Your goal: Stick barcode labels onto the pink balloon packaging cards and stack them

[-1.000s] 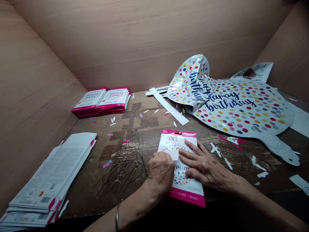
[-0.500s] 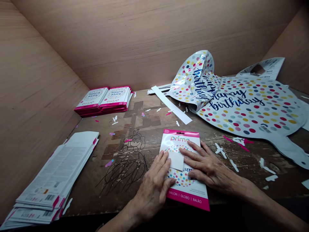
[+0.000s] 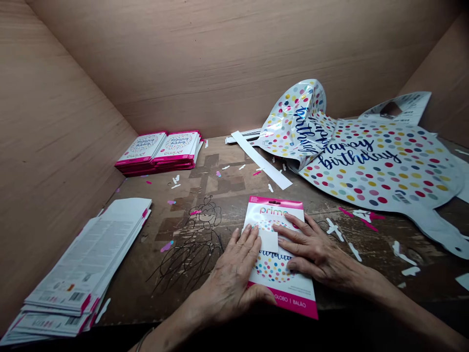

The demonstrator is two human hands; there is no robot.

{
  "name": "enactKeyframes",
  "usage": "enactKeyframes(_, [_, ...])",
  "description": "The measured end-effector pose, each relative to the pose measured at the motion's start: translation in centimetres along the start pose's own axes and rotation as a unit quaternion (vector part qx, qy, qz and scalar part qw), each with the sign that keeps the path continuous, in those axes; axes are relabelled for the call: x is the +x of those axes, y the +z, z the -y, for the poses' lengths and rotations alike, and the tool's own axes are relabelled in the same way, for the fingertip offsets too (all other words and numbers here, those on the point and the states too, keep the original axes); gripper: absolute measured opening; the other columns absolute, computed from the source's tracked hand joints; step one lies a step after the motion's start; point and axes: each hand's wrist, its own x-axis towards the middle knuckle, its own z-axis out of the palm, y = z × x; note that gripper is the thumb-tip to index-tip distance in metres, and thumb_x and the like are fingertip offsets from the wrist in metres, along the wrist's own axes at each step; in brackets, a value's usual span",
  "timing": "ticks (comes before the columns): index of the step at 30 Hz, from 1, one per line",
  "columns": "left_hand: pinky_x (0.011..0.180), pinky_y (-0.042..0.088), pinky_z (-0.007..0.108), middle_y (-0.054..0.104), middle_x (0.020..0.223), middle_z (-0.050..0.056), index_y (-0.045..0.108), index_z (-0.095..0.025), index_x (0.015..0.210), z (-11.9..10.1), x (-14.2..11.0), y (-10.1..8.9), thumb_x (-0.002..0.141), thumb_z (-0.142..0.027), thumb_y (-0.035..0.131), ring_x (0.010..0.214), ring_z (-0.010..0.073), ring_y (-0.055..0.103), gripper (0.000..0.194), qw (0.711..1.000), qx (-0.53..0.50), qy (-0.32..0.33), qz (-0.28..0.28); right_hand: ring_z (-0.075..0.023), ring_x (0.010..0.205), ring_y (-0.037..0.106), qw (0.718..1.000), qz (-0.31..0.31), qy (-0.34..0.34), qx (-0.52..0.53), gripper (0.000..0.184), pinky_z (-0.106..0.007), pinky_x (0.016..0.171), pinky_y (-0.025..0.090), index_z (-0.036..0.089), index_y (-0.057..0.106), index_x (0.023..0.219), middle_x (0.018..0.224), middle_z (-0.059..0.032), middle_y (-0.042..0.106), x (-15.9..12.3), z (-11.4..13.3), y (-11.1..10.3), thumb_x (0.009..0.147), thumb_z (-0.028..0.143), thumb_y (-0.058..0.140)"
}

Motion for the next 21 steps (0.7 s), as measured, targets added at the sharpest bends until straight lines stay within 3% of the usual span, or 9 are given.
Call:
enactKeyframes(5, [0.109,0.012,0.052,0.009,0.147,0.020,0.005,-0.009,0.142,1.0,0.4,0.1,0.075,-0.067,0.040,0.136,0.0302,0.001,0.095,0.999,-0.016,0.037,0.019,-0.0318,0.135,0.011,1.000,0.030,0.008,0.008,0.041,-0.062,0.103,0.005,0.029,0.050,0.123,0.144,-0.0002,0.031,0.2,0.1,-0.5,0.089,0.050,0.038])
enactKeyframes(12, [0.110,0.010,0.050,0.013,0.146,0.020,0.012,-0.008,0.141,0.8,1.1,-1.0,0.077,-0.065,0.039,0.136,0.0284,0.002,0.091,0.996,-0.049,0.047,0.049,-0.0314,0.135,0.008,0.999,0.033,0.017,0.007,0.040,-0.062,0.103,0.005,0.031,0.051,0.121,0.146,0.0013,0.024,0.3,0.1,-0.3,0.089,0.050,0.039])
enactKeyframes(21, [0.110,0.008,0.050,0.010,0.147,0.017,0.007,-0.012,0.142,1.1,1.3,-1.0,0.076,-0.063,0.044,0.136,0.0271,0.001,0.091,0.993,-0.078,0.059,0.067,-0.0315,0.135,0.008,1.000,0.026,0.006,0.006,0.038,-0.063,0.103,0.005,0.030,0.055,0.118,0.145,-0.0007,0.028,0.4,0.1,-0.4,0.088,0.048,0.042])
